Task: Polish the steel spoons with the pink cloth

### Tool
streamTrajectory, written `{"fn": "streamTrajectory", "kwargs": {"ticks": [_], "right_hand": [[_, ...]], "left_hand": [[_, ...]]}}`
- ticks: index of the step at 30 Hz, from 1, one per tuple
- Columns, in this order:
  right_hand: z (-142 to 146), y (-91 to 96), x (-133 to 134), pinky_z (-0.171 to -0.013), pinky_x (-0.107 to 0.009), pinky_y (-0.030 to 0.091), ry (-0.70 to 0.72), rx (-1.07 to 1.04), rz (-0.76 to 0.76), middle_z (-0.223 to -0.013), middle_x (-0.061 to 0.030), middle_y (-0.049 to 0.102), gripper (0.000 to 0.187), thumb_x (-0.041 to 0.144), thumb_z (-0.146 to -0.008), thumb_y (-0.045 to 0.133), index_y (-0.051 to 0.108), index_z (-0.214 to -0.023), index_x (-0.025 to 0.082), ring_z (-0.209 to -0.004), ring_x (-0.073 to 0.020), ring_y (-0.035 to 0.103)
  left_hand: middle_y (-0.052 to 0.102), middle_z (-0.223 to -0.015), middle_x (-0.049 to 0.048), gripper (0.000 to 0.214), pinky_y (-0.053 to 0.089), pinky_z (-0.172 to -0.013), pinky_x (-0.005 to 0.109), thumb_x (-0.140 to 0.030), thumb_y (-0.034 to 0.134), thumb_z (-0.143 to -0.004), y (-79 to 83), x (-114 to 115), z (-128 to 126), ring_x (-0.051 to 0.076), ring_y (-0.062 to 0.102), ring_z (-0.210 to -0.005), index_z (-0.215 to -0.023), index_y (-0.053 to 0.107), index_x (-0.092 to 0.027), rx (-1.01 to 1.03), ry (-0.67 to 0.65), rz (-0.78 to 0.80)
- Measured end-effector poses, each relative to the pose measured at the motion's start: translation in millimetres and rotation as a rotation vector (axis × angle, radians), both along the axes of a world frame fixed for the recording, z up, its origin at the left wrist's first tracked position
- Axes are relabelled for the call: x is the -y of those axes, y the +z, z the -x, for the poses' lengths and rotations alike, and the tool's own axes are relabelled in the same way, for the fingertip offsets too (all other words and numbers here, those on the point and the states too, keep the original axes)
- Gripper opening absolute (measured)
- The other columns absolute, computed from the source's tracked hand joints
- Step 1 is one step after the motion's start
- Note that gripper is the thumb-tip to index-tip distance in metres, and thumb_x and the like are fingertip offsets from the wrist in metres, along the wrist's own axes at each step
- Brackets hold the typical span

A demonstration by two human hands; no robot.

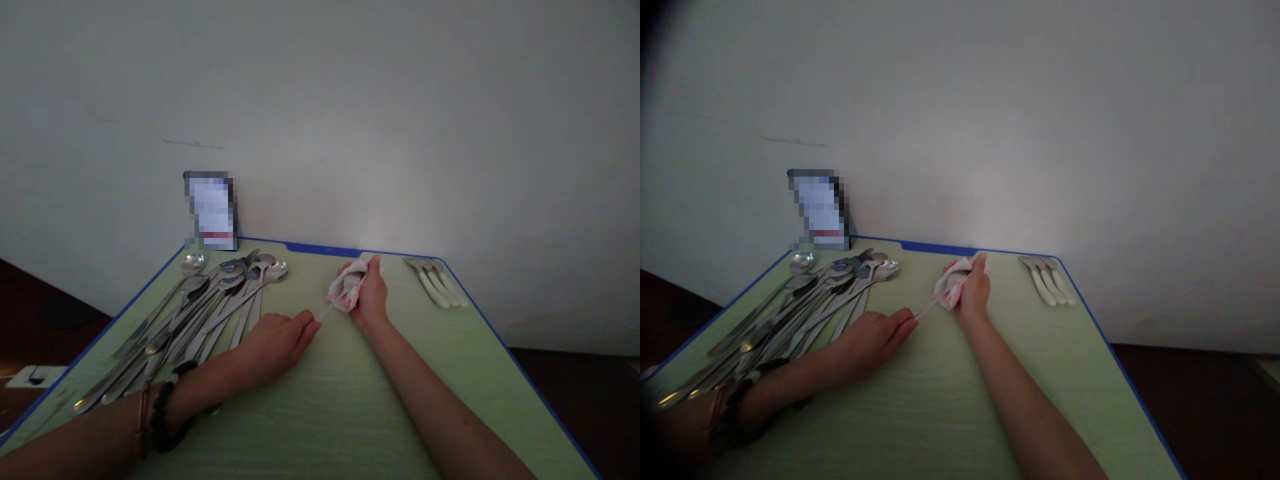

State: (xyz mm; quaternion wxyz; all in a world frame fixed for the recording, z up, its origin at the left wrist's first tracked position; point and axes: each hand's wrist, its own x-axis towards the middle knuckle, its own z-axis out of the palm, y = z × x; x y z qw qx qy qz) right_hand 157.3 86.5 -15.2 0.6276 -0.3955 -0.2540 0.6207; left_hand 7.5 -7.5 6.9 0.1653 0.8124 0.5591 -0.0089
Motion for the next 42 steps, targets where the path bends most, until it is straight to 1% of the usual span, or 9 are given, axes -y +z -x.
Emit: {"fn": "streamTrajectory", "kwargs": {"ticks": [4,9,12,19,25,28,32,36,42], "right_hand": [[-1.2,0.2,-0.3,-0.042,-0.026,0.045,-0.006,0.062,-0.009,-0.052,-0.0021,0.062,0.048,0.06,-0.083,0.043,0.058,-0.062,0.019,-0.045,-0.0148,0.057],[-5.3,9.7,0.8,-0.048,-0.028,0.05,0.263,-0.104,0.059,-0.06,-0.004,0.067,0.052,0.064,-0.081,0.042,0.061,-0.07,0.016,-0.048,-0.0157,0.061],[-5.9,12.4,1.9,-0.052,-0.028,0.052,0.331,-0.138,0.061,-0.062,-0.0042,0.068,0.051,0.062,-0.083,0.042,0.061,-0.074,0.016,-0.05,-0.0156,0.062],[-4.1,9.8,0.0,-0.052,-0.026,0.051,0.285,-0.102,0.078,-0.058,-0.0034,0.067,0.046,0.059,-0.082,0.046,0.061,-0.073,0.017,-0.052,-0.0157,0.062],[-8.5,5.2,-5.9,-0.047,-0.023,0.047,0.214,-0.225,0.127,-0.06,0.0006,0.065,0.045,0.057,-0.087,0.039,0.059,-0.071,0.02,-0.049,-0.0119,0.059],[-10.5,6.0,-6.0,-0.055,-0.025,0.05,0.248,-0.258,0.106,-0.059,0.0015,0.065,0.042,0.055,-0.086,0.04,0.059,-0.07,0.021,-0.052,-0.0127,0.06],[-11.9,11.7,-4.3,-0.07,-0.033,0.052,0.332,-0.249,0.112,-0.063,-0.0018,0.067,0.039,0.051,-0.084,0.042,0.062,-0.071,0.02,-0.067,-0.0195,0.066],[-12.2,15.6,-2.8,-0.073,-0.036,0.052,0.367,-0.25,0.047,-0.07,-0.0039,0.069,0.036,0.05,-0.079,0.047,0.064,-0.075,0.019,-0.076,-0.0231,0.066],[-7.2,5.0,-5.9,-0.055,-0.023,0.049,0.188,-0.222,0.028,-0.061,0.0025,0.065,0.007,0.018,-0.073,0.055,0.061,-0.069,0.018,-0.053,-0.0114,0.058]], "left_hand": [[0.067,-0.073,0.0073,0.036,0.043,-0.064,0.03,-0.034,0.022,-0.096,-3.2,-0.1,3.8,0.024,0.065,-0.068,-0.09,0.054,-0.019,0.095,0.01,-0.005],[0.056,-0.067,0.0003,0.035,0.038,-0.06,0.025,-0.038,0.023,-0.095,-3.2,-2.6,8.7,0.017,0.055,-0.063,-0.074,0.046,-0.021,0.417,0.072,0.047],[0.047,-0.059,-0.0033,0.038,0.034,-0.055,0.024,-0.042,0.024,-0.093,-1.1,-3.2,8.2,0.014,0.047,-0.057,-0.067,0.04,-0.021,0.561,0.151,0.106],[0.038,-0.053,-0.0048,0.041,0.022,-0.048,0.024,-0.049,0.036,-0.087,3.8,-2.7,7.2,0.012,0.038,-0.051,-0.058,0.038,-0.02,0.485,0.104,0.16],[0.033,-0.049,-0.004,0.049,0.023,-0.048,0.024,-0.049,0.029,-0.09,9.7,-2.5,6.5,0.013,0.038,-0.048,-0.051,0.033,-0.02,0.454,0.175,0.217],[0.035,-0.041,-0.0042,0.054,0.026,-0.046,0.024,-0.053,0.025,-0.091,9.6,-0.2,6.2,0.013,0.038,-0.043,-0.048,0.033,-0.021,0.507,0.207,0.264],[0.04,-0.034,-0.0054,0.057,0.031,-0.047,0.023,-0.053,0.021,-0.092,6.2,1.7,6.4,0.013,0.042,-0.036,-0.052,0.046,-0.021,0.579,0.233,0.337],[0.04,-0.032,-0.0069,0.058,0.034,-0.049,0.023,-0.054,0.02,-0.092,0.5,0.9,6.7,0.013,0.043,-0.035,-0.064,0.058,-0.019,0.622,0.238,0.337],[0.041,-0.032,-0.0085,0.049,0.029,-0.04,0.021,-0.053,0.022,-0.092,-3.3,-2.9,6.2,0.012,0.037,-0.031,-0.071,0.05,-0.019,0.84,0.327,0.342]]}}
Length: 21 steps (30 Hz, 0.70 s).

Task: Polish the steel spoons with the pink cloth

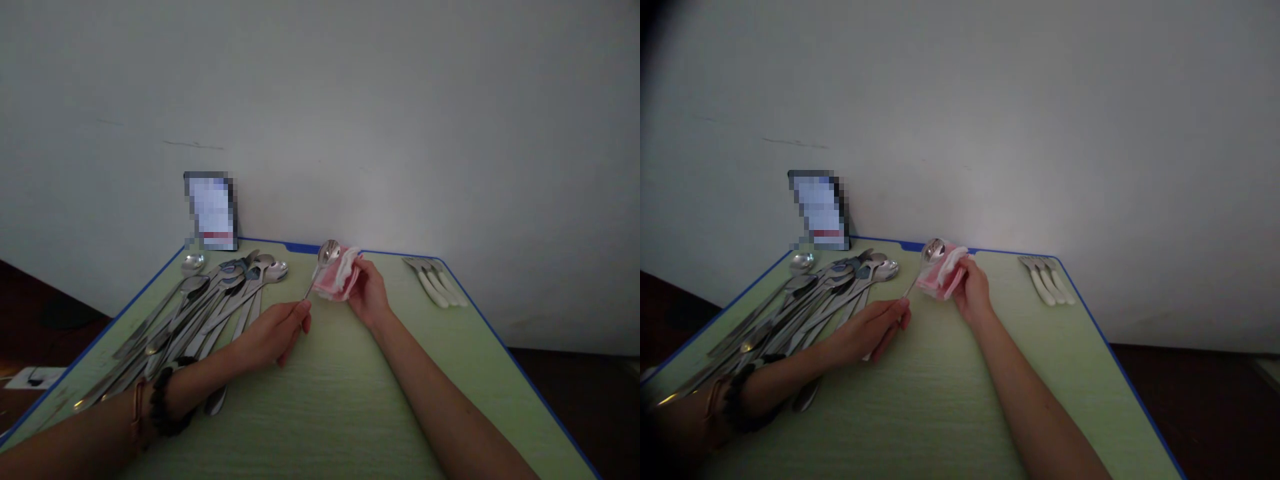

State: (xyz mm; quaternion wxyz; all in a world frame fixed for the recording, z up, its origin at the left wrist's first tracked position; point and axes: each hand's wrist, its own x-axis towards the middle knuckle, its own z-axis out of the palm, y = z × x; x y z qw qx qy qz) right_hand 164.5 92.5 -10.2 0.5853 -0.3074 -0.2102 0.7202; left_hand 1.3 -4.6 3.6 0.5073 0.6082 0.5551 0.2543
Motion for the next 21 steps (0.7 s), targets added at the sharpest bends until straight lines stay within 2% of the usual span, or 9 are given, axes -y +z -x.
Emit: {"fn": "streamTrajectory", "kwargs": {"ticks": [2,5,9,14,16,19,21], "right_hand": [[2.4,-3.5,-2.4,-0.053,-0.02,0.048,-0.106,0.001,0.03,-0.058,0.0042,0.062,0.01,0.013,-0.074,0.053,0.059,-0.067,0.018,-0.051,-0.0095,0.056],[3.2,-3.4,-3.7,-0.065,-0.021,0.051,-0.175,-0.084,-0.027,-0.068,0.0046,0.066,0.011,0.016,-0.08,0.05,0.06,-0.074,0.019,-0.063,-0.0091,0.061],[-0.9,2.6,1.6,-0.069,-0.026,0.052,0.027,-0.127,-0.106,-0.08,0.002,0.07,0.015,0.027,-0.083,0.048,0.062,-0.086,0.02,-0.073,-0.0123,0.063],[-3.3,6.1,7.3,-0.079,-0.03,0.051,0.23,-0.146,-0.114,-0.093,-0.0031,0.071,0.04,0.049,-0.084,0.042,0.064,-0.096,0.018,-0.089,-0.0169,0.063],[-1.9,4.5,5.9,-0.082,-0.028,0.05,0.245,-0.13,-0.116,-0.094,-0.0022,0.07,0.037,0.047,-0.084,0.045,0.065,-0.096,0.018,-0.091,-0.0159,0.062],[1.0,-0.6,2.4,-0.085,-0.023,0.048,0.208,-0.059,-0.155,-0.098,0.0006,0.07,0.022,0.032,-0.079,0.057,0.065,-0.096,0.021,-0.091,-0.0125,0.062],[2.2,-4.6,0.8,-0.082,-0.022,0.048,0.171,0.002,-0.186,-0.095,0.002,0.07,0.023,0.026,-0.073,0.065,0.064,-0.096,0.022,-0.087,-0.0112,0.062]], "left_hand": [[0.041,-0.031,-0.0085,0.047,0.029,-0.04,0.02,-0.052,0.023,-0.092,0.8,-0.8,-0.2,0.011,0.037,-0.031,-0.07,0.049,-0.019,0.027,0.013,0.005],[0.041,-0.03,-0.0087,0.045,0.029,-0.04,0.02,-0.05,0.025,-0.092,1.7,-1.0,-0.4,0.01,0.036,-0.03,-0.069,0.048,-0.019,0.047,0.014,-0.003],[0.04,-0.03,-0.0087,0.045,0.029,-0.04,0.02,-0.049,0.025,-0.092,0.9,-0.9,-0.1,0.01,0.037,-0.031,-0.069,0.049,-0.019,0.047,0.009,-0.005],[0.041,-0.031,-0.0087,0.045,0.03,-0.04,0.02,-0.05,0.025,-0.092,-1.9,-2.0,0.8,0.011,0.038,-0.031,-0.069,0.049,-0.019,0.049,0.0,-0.011],[0.041,-0.031,-0.0086,0.046,0.03,-0.04,0.021,-0.051,0.025,-0.092,-3.2,-2.1,0.8,0.011,0.038,-0.031,-0.069,0.048,-0.019,0.033,-0.002,-0.003],[0.041,-0.032,-0.0085,0.046,0.032,-0.043,0.022,-0.051,0.023,-0.093,-3.7,-1.2,0.3,0.012,0.039,-0.032,-0.07,0.048,-0.02,-0.049,-0.011,-0.029],[0.042,-0.033,-0.0079,0.045,0.034,-0.046,0.023,-0.048,0.022,-0.094,-2.5,-0.2,-0.1,0.013,0.042,-0.035,-0.07,0.048,-0.021,-0.155,-0.027,-0.082]]}}
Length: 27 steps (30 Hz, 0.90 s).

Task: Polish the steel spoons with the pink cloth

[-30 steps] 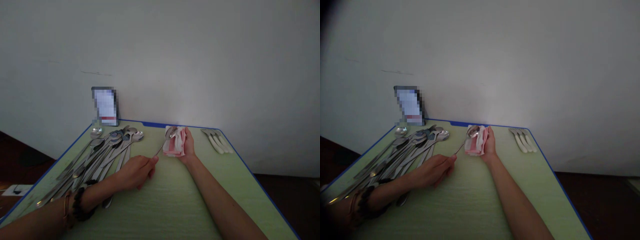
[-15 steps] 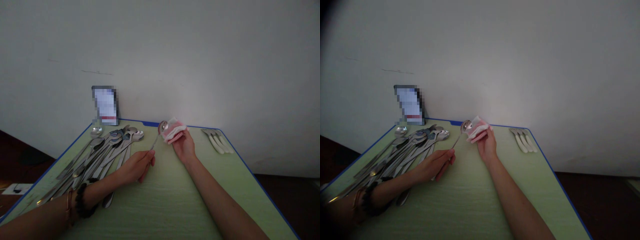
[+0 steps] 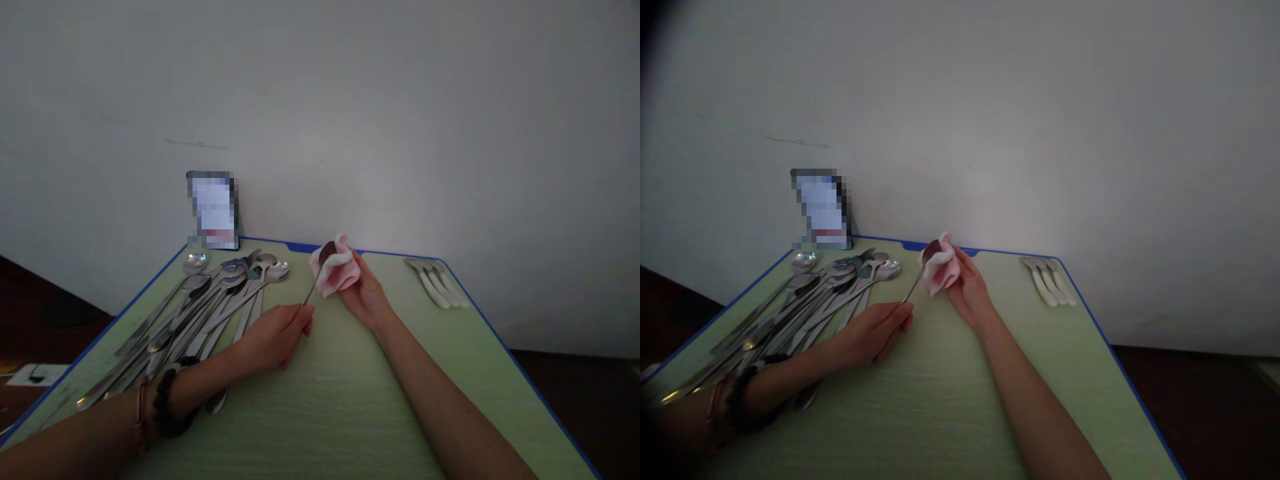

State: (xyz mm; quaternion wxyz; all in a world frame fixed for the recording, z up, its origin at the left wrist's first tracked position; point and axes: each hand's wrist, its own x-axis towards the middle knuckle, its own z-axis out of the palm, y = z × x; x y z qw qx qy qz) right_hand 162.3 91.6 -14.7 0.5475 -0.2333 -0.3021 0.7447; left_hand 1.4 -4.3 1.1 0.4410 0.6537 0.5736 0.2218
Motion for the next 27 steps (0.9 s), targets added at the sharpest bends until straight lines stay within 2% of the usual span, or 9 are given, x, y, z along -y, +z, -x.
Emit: {"fn": "streamTrajectory", "kwargs": {"ticks": [3,7,14,19,22,27], "right_hand": [[0.1,-4.4,-0.1,-0.071,-0.022,0.05,0.0,0.077,-0.023,-0.081,0.0038,0.069,0.024,0.027,-0.068,0.072,0.063,-0.09,0.023,-0.071,-0.01,0.062],[-0.3,-6.2,1.9,-0.065,-0.024,0.051,0.075,0.151,-0.04,-0.07,0.0032,0.066,0.027,0.036,-0.062,0.077,0.064,-0.079,0.02,-0.06,-0.0098,0.058],[-0.4,-5.1,4.8,-0.057,-0.022,0.047,0.106,0.149,-0.079,-0.061,0.0046,0.062,0.031,0.042,-0.055,0.08,0.064,-0.069,0.019,-0.053,-0.0082,0.052],[0.5,-3.7,6.2,-0.071,-0.025,0.047,0.103,0.207,-0.088,-0.067,0.0027,0.065,0.029,0.039,-0.055,0.08,0.066,-0.07,0.019,-0.065,-0.0113,0.057],[3.3,-3.5,6.2,-0.079,-0.026,0.046,0.051,0.225,-0.059,-0.072,0.0019,0.067,0.026,0.036,-0.057,0.08,0.068,-0.071,0.018,-0.074,-0.0121,0.06],[7.8,-3.6,5.5,-0.08,-0.027,0.046,-0.055,0.206,-0.076,-0.077,0.002,0.068,0.027,0.036,-0.057,0.079,0.068,-0.076,0.019,-0.081,-0.0138,0.061]], "left_hand": [[0.048,-0.04,-0.0046,0.044,0.038,-0.054,0.025,-0.042,0.021,-0.095,3.1,1.3,0.0,0.016,0.051,-0.044,-0.071,0.051,-0.021,-0.191,-0.07,-0.109],[0.062,-0.062,0.0031,0.043,0.039,-0.063,0.029,-0.034,0.021,-0.095,5.2,2.9,0.6,0.021,0.061,-0.064,-0.074,0.056,-0.019,-0.425,-0.158,-0.254],[0.068,-0.073,0.0069,0.046,0.043,-0.067,0.034,-0.032,0.019,-0.097,6.5,5.3,-1.2,0.024,0.066,-0.071,-0.083,0.06,-0.018,-0.566,-0.242,-0.289],[0.069,-0.076,0.0085,0.044,0.045,-0.066,0.034,-0.029,0.019,-0.097,8.4,5.8,-3.2,0.025,0.067,-0.071,-0.087,0.06,-0.017,-0.65,-0.283,-0.292],[0.07,-0.078,0.0099,0.044,0.046,-0.065,0.033,-0.031,0.019,-0.097,7.6,5.3,-3.1,0.025,0.068,-0.071,-0.09,0.06,-0.016,-0.675,-0.281,-0.299],[0.07,-0.077,0.0112,0.048,0.046,-0.065,0.034,-0.034,0.016,-0.098,8.7,4.1,-4.7,0.026,0.068,-0.072,-0.089,0.06,-0.016,-0.696,-0.253,-0.262]]}}
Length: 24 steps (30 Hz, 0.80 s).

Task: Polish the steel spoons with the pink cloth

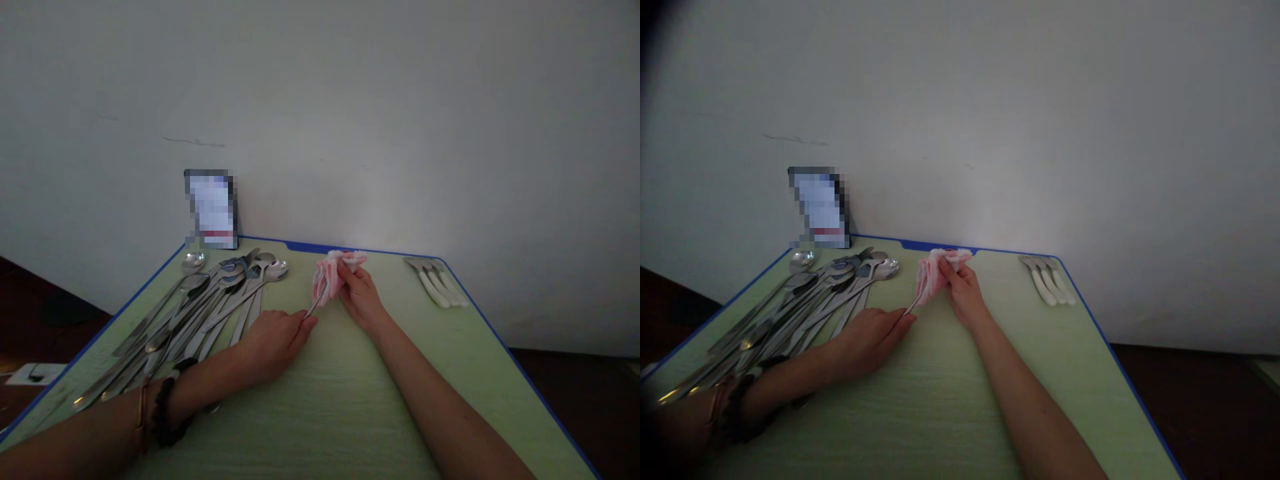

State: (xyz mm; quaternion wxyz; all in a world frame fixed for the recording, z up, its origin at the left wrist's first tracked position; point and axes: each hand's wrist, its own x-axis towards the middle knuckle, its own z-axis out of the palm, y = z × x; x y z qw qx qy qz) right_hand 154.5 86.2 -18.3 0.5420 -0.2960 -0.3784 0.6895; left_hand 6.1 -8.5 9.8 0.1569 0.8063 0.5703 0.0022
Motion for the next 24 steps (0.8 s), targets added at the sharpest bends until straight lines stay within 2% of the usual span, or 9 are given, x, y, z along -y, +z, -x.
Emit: {"fn": "streamTrajectory", "kwargs": {"ticks": [5,8,10,13,15,17,19,21,24], "right_hand": [[3.6,-4.1,-1.9,-0.07,-0.025,0.048,-0.065,0.012,-0.001,-0.071,0.0023,0.067,0.025,0.038,-0.059,0.076,0.064,-0.068,0.018,-0.074,-0.0134,0.06],[4.1,-7.8,-6.2,-0.069,-0.024,0.048,-0.151,0.013,-0.016,-0.067,0.0037,0.065,0.024,0.04,-0.063,0.073,0.063,-0.068,0.018,-0.067,-0.0111,0.058],[-0.3,-8.3,-11.6,-0.071,-0.024,0.049,-0.221,-0.007,-0.017,-0.07,0.0033,0.067,0.023,0.04,-0.066,0.071,0.064,-0.072,0.018,-0.068,-0.0109,0.059],[-15.1,-5.0,-20.7,-0.075,-0.025,0.049,-0.312,-0.084,0.0,-0.079,0.002,0.069,0.024,0.038,-0.066,0.071,0.064,-0.078,0.019,-0.076,-0.0117,0.061],[-25.2,-2.1,-24.1,-0.076,-0.025,0.049,-0.269,-0.059,0.0,-0.082,0.0011,0.068,0.024,0.037,-0.066,0.071,0.063,-0.08,0.019,-0.077,-0.0121,0.06],[-29.9,-0.9,-23.3,-0.076,-0.029,0.05,-0.15,0.082,-0.018,-0.082,0.0004,0.066,0.026,0.036,-0.067,0.07,0.061,-0.085,0.02,-0.075,-0.0135,0.059],[-27.5,-1.9,-19.1,-0.077,-0.03,0.049,-0.119,0.3,-0.129,-0.094,-0.0032,0.063,0.036,0.037,-0.067,0.069,0.059,-0.097,0.02,-0.081,-0.015,0.058],[-21.0,-4.4,-13.6,-0.075,-0.03,0.05,-0.243,0.534,-0.268,-0.118,-0.0085,0.052,0.058,0.036,-0.064,0.07,0.05,-0.116,0.022,-0.091,-0.0169,0.055],[-13.6,-7.0,-7.2,-0.07,-0.031,0.049,-0.516,0.821,-0.405,-0.125,-0.0135,0.041,0.066,0.037,-0.064,0.069,0.044,-0.123,0.02,-0.093,-0.0185,0.05]], "left_hand": [[0.069,-0.075,0.0118,0.049,0.043,-0.065,0.034,-0.033,0.016,-0.097,0.3,-0.8,-2.8,0.026,0.066,-0.071,-0.083,0.06,-0.016,0.025,0.032,0.004],[0.066,-0.069,0.0089,0.047,0.04,-0.061,0.031,-0.035,0.018,-0.096,-1.5,-1.6,-1.9,0.023,0.064,-0.066,-0.073,0.056,-0.018,0.116,0.056,0.028],[0.061,-0.06,0.0046,0.046,0.038,-0.057,0.028,-0.038,0.021,-0.095,-3.1,-1.1,0.2,0.02,0.059,-0.059,-0.065,0.05,-0.02,0.241,0.097,0.066],[0.045,-0.042,-0.0035,0.047,0.036,-0.05,0.024,-0.046,0.021,-0.093,-5.9,2.1,3.6,0.014,0.048,-0.043,-0.059,0.041,-0.021,0.55,0.163,0.225],[0.039,-0.037,-0.006,0.048,0.036,-0.048,0.023,-0.051,0.021,-0.092,-7.6,4.2,4.8,0.012,0.043,-0.038,-0.057,0.039,-0.022,0.765,0.173,0.316],[0.037,-0.035,-0.0071,0.048,0.033,-0.044,0.023,-0.052,0.022,-0.091,-8.7,4.8,4.8,0.012,0.039,-0.035,-0.057,0.038,-0.022,0.885,0.225,0.31],[0.036,-0.033,-0.0079,0.048,0.03,-0.042,0.023,-0.052,0.023,-0.09,-9.0,3.8,4.3,0.011,0.036,-0.033,-0.057,0.038,-0.022,0.946,0.276,0.312],[0.035,-0.032,-0.0084,0.047,0.028,-0.041,0.023,-0.052,0.024,-0.09,-9.2,2.1,4.0,0.01,0.034,-0.032,-0.057,0.038,-0.022,0.987,0.308,0.308],[0.035,-0.033,-0.0078,0.047,0.03,-0.043,0.023,-0.05,0.024,-0.09,-9.9,0.1,4.1,0.011,0.035,-0.033,-0.056,0.039,-0.021,1.009,0.303,0.278]]}}
